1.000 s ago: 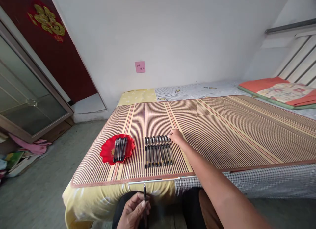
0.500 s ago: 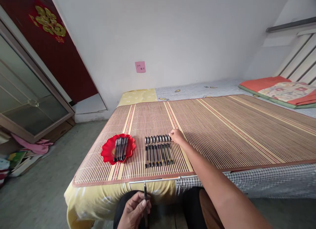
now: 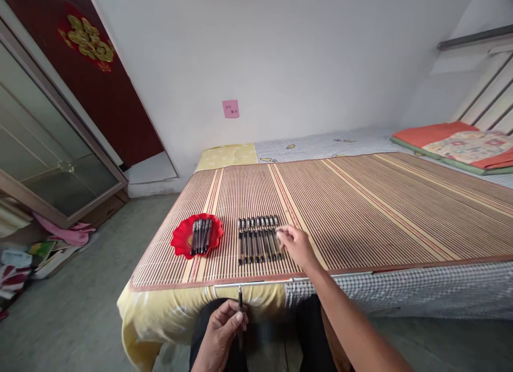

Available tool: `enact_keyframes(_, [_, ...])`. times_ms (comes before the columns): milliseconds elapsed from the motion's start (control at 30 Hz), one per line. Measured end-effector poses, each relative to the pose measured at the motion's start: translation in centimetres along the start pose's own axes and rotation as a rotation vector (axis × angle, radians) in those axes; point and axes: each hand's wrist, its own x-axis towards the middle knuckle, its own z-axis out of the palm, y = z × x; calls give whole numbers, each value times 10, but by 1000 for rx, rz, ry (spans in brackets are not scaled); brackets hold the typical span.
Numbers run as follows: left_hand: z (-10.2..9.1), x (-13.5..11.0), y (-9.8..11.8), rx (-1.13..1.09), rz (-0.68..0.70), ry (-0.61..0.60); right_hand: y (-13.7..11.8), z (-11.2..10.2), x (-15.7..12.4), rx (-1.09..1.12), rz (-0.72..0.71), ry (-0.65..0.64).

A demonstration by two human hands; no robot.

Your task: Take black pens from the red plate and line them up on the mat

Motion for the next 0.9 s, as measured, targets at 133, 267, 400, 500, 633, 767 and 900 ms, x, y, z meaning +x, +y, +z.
enact_keyframes(133, [2, -1, -3, 53, 56, -3, -13, 27, -75, 205, 57, -250])
enact_keyframes(267, [7, -3, -6, 103, 90, 20, -9, 57, -114, 328, 132, -335])
enact_keyframes(400, [12, -7, -9, 163, 140, 34, -2, 74, -124, 380, 173, -320])
enact_keyframes(500, [16, -11, -14, 257, 188, 56, 2, 81, -130, 394, 192, -295])
enact_keyframes(633, [25, -21, -20, 353, 275, 137, 5, 87, -139, 450, 201, -256])
enact_keyframes(767, [37, -31, -21, 395, 334, 208, 3, 86, -145, 543, 218, -223])
enact_keyframes(900, [44, -36, -22, 427, 381, 263, -3, 82, -148, 581, 227, -213])
